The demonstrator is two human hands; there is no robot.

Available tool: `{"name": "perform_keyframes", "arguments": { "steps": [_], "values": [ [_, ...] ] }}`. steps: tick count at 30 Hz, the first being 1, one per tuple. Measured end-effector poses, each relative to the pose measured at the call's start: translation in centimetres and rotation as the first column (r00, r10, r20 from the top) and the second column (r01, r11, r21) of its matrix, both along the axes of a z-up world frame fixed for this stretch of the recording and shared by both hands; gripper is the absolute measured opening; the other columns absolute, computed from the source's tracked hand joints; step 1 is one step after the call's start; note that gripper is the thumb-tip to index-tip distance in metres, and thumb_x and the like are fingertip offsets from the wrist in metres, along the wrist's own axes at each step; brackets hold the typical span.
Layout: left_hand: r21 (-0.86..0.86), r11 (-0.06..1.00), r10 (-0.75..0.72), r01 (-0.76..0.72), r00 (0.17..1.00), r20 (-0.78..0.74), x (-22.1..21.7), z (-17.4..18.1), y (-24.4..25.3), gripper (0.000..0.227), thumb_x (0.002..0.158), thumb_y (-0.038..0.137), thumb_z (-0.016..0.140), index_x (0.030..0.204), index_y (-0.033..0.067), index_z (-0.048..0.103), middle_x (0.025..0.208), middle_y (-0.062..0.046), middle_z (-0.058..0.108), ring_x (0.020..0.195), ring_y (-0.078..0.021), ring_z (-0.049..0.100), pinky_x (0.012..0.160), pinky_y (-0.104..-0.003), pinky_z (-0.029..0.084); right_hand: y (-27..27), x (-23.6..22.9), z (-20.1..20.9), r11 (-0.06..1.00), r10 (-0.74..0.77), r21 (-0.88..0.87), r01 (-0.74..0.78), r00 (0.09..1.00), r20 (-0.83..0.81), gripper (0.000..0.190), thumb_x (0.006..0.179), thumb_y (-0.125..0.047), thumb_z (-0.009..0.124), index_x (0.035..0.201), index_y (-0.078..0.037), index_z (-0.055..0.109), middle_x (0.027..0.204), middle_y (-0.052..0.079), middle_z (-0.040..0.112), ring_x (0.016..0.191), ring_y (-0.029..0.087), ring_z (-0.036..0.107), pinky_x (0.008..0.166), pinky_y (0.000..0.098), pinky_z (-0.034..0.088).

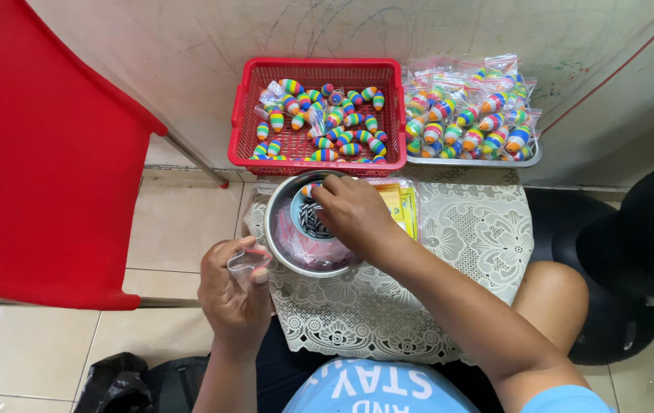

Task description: The person picks up small rainbow-colored objects from a red basket and places them one at a time into small plastic bags, then places the filled bags onto a metal tray.

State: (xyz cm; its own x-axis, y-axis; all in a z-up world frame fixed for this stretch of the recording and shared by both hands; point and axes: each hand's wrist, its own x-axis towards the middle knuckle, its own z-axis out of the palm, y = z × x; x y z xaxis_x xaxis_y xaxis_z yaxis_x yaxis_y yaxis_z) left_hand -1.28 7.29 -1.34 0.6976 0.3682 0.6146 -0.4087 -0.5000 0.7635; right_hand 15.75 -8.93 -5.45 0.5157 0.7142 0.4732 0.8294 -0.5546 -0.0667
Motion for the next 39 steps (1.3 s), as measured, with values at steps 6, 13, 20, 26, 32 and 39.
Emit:
{"name": "perform_keyframes", "arguments": {
  "steps": [6, 13, 20, 26, 32, 39],
  "values": [
    [0.079, 0.996, -0.033, 0.030, 0.999, 0.037, 0.1, 0.3, 0.1, 0.045, 0.100, 0.043, 0.058, 0.122, 0.0038, 0.059, 0.100, -0.012, 0.063, 0.097, -0.0223, 0.063, 0.089, -0.034, 0.058, 2.8, 0.6, -0.9, 0.949, -0.188, -0.205, 0.239, 0.952, 0.242, 0.013, 0.087, -0.019, 0.065, 0.099, -0.020, 0.061, 0.089, 0.002, 0.065, 0.073, 0.025, 0.066, 0.059, 0.0378, 0.047],
    [0.033, 0.990, -0.135, 0.134, 0.990, 0.038, 0.4, 0.4, -0.4, 0.047, 0.098, 0.043, 0.062, 0.125, 0.0043, 0.058, 0.105, -0.014, 0.065, 0.081, -0.0175, 0.072, 0.077, -0.029, 0.064, 2.6, 0.4, 0.0, 0.951, -0.187, -0.193, 0.243, 0.945, 0.268, 0.011, 0.089, -0.018, 0.063, 0.099, -0.020, 0.059, 0.087, 0.001, 0.063, 0.070, 0.023, 0.064, 0.060, 0.0370, 0.045],
    [0.122, 0.983, -0.137, 0.140, 0.990, -0.027, 0.8, -0.1, -0.7, 0.049, 0.097, 0.039, 0.065, 0.129, 0.0036, 0.057, 0.111, -0.013, 0.068, 0.094, -0.0198, 0.068, 0.083, -0.030, 0.059, -2.1, -2.5, 4.9, 0.820, 0.176, 0.548, 0.166, 0.839, -0.516, 0.024, 0.095, -0.013, 0.067, 0.117, -0.012, 0.055, 0.097, 0.004, 0.062, 0.080, 0.017, 0.057, 0.073, 0.0311, 0.046],
    [0.282, 0.948, -0.142, 0.145, 0.989, -0.033, 1.9, 0.1, -2.4, 0.050, 0.098, 0.040, 0.065, 0.131, 0.0036, 0.056, 0.112, -0.012, 0.069, 0.108, -0.0264, 0.068, 0.096, -0.037, 0.056, -5.8, -5.2, 5.2, 0.495, 0.607, 0.801, 0.336, 0.526, -0.596, 0.024, 0.103, -0.014, 0.062, 0.125, -0.014, 0.054, 0.102, 0.006, 0.066, 0.091, 0.011, 0.063, 0.079, 0.0240, 0.053],
    [0.333, 0.930, -0.169, 0.157, 0.986, 0.008, 3.3, 0.7, -5.2, 0.055, 0.089, 0.039, 0.076, 0.130, 0.0046, 0.062, 0.105, -0.010, 0.069, 0.079, -0.0216, 0.063, 0.081, -0.038, 0.056, -7.9, -6.5, 4.3, 0.343, 0.696, 0.834, 0.432, 0.480, -0.534, 0.027, 0.101, -0.014, 0.062, 0.125, -0.008, 0.052, 0.095, 0.012, 0.065, 0.076, 0.016, 0.065, 0.068, 0.0277, 0.055],
    [0.364, 0.922, -0.184, 0.133, 0.977, 0.108, 4.0, 1.5, -7.2, 0.056, 0.084, 0.037, 0.084, 0.126, 0.0037, 0.068, 0.101, -0.011, 0.071, 0.071, -0.0221, 0.063, 0.073, -0.038, 0.056, -9.0, -7.2, 3.8, 0.226, 0.737, 0.861, 0.456, 0.498, -0.457, 0.030, 0.101, -0.014, 0.060, 0.127, -0.003, 0.048, 0.090, 0.017, 0.065, 0.071, 0.018, 0.068, 0.065, 0.0282, 0.055]
  ]
}}
